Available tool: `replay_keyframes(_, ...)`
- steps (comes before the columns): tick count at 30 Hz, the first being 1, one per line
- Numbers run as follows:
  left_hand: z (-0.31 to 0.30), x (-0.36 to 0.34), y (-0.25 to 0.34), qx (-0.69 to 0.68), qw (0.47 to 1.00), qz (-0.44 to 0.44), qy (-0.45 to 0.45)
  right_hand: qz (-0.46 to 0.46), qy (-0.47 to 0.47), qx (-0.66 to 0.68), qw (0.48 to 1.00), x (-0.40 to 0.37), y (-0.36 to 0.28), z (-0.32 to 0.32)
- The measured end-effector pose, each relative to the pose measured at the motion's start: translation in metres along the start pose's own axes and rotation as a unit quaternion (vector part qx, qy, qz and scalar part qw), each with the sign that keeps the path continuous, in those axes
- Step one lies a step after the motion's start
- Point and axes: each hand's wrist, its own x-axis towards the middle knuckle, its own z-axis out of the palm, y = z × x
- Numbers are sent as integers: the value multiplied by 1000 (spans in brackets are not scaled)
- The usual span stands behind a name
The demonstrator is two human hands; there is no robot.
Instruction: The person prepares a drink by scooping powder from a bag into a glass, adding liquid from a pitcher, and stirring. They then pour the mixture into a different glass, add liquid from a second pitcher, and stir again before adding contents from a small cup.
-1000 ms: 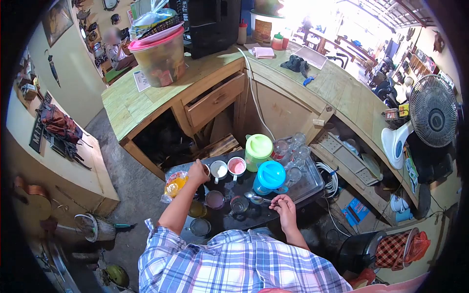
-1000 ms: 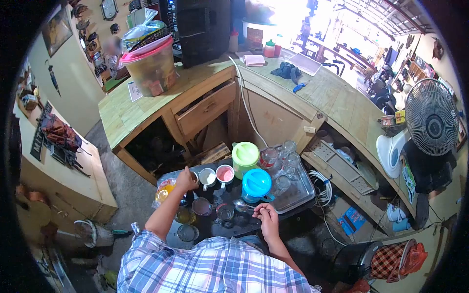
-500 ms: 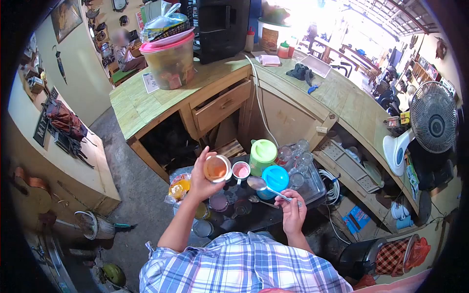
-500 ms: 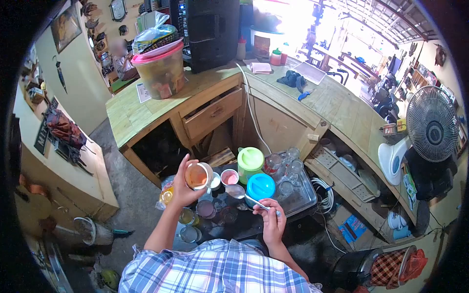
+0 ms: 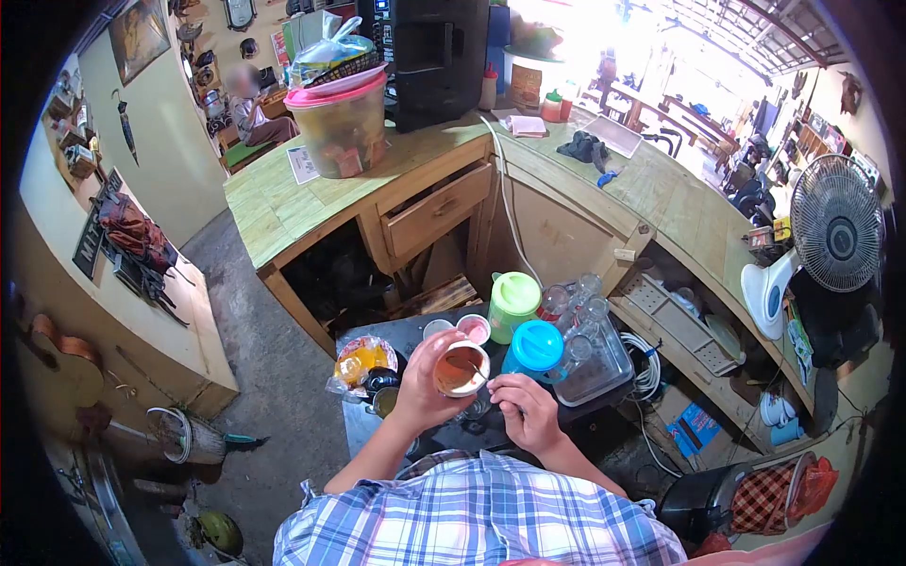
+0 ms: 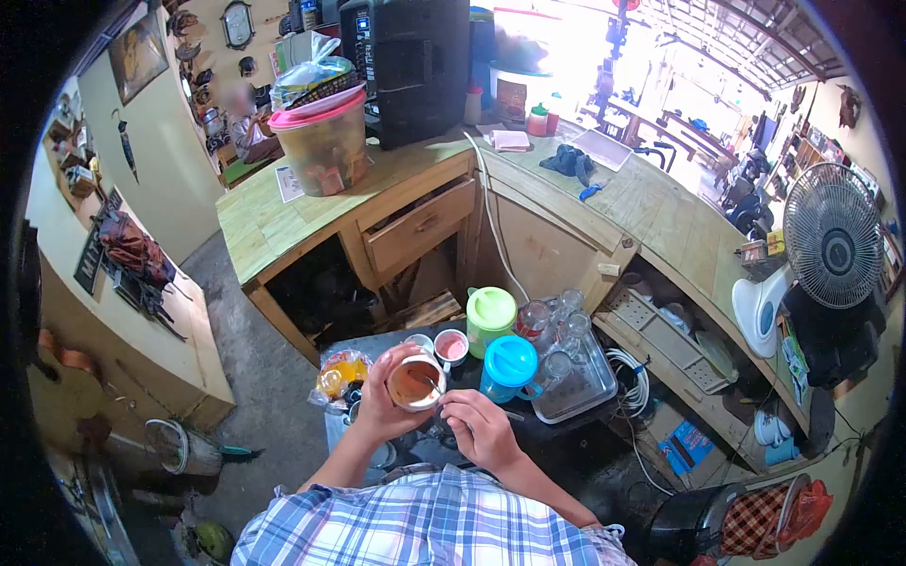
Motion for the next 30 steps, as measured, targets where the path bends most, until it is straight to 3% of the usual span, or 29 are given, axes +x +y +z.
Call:
replay_keyframes(8,2,-6,7,50,999,17,-10,69,47,53,995,-19,3,12)
replay_keyframes(13,4,-15,7,73,996,-18,-37,120,69,57,989,-27,8,12)
replay_keyframes(15,6,-17,7,70,996,-24,-40,183,103,142,967,-28,8,14)
replay_keyframes(20,9,-20,7,57,996,-43,-48,243,121,216,938,-33,14,16)
replay_keyframes(25,11,-24,4,45,993,-98,-39,282,156,295,900,-35,22,14)
replay_keyframes(30,5,-25,6,91,981,-171,-22,281,186,287,897,-40,25,4)
